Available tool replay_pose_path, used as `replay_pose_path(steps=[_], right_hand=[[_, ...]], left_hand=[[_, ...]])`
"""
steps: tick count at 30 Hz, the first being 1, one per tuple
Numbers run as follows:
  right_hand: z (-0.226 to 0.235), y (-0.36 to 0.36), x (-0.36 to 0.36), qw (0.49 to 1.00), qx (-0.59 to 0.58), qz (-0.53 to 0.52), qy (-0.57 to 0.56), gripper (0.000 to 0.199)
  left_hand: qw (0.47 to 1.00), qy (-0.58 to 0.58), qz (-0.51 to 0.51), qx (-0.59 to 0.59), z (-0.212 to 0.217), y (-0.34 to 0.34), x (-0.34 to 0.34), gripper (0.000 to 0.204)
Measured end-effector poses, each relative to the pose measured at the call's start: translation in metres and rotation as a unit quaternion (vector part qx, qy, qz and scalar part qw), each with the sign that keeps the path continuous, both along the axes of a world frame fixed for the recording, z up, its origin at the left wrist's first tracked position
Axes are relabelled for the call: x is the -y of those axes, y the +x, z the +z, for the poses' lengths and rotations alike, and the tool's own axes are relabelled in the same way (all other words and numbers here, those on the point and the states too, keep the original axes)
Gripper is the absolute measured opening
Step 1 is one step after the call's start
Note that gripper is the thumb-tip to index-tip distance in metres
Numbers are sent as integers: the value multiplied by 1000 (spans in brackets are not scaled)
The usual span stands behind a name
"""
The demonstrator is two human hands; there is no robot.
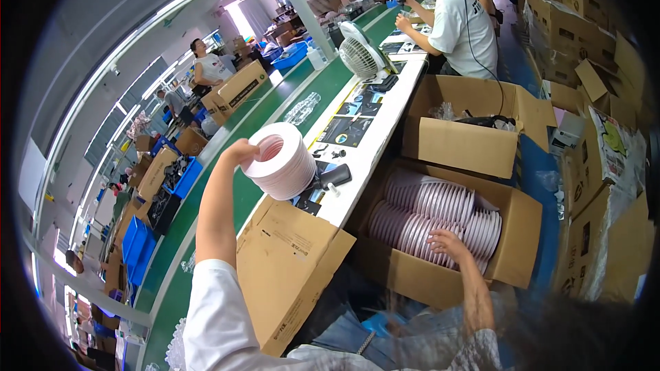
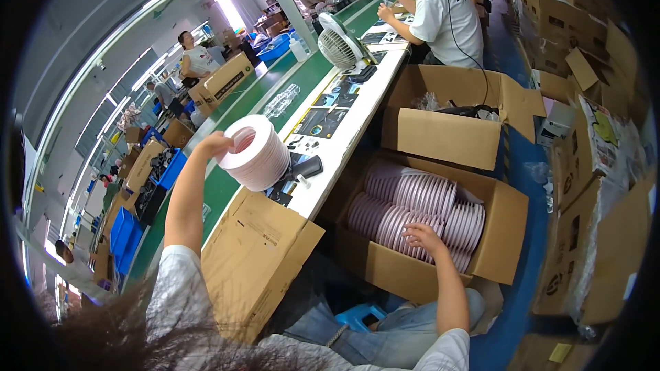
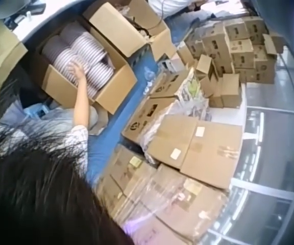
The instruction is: Packing white plastic trim rings into cardboard boxes for shipping.
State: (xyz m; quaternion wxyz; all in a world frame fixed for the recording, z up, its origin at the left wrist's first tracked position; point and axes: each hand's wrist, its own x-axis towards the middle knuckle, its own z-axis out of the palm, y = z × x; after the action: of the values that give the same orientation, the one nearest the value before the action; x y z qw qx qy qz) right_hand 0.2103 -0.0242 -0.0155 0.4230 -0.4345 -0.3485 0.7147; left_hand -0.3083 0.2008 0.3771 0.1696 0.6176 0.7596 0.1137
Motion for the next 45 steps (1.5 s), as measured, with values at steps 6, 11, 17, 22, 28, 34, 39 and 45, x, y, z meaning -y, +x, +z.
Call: replay_pose_path(steps=[6, 11, 17, 22, 28, 34, 39, 45], right_hand=[[-9, 1, 1, 1000, 20, 19, -7, 32], [-32, 2, 1, 999, 47, 11, -23, 28], [-107, 48, -18, 885, 439, -150, 32, 26], [-108, 26, -29, 881, 407, -225, -86, 35], [-118, 27, -20, 911, 267, -240, -203, 54], [-134, 54, -12, 901, 286, -259, -196, 59], [-58, 46, -19, 938, 240, -194, -156, 39], [10, 41, 10, 968, 85, -234, -2, 49]], left_hand=[[999, 17, 29, -32, -15, 22, 14, 55], [980, -2, 16, -200, -27, 24, -9, 57], [965, 0, -10, -263, -23, 9, -27, 54], [938, 11, -41, -344, 21, 3, -14, 101], [843, 274, -160, -434, 38, 182, 93, 49], [850, 356, -287, -263, -67, 335, 210, 38], [867, 221, -425, -137, -171, 353, 232, 34], [870, -122, -475, -48, -310, 347, 205, 55]])
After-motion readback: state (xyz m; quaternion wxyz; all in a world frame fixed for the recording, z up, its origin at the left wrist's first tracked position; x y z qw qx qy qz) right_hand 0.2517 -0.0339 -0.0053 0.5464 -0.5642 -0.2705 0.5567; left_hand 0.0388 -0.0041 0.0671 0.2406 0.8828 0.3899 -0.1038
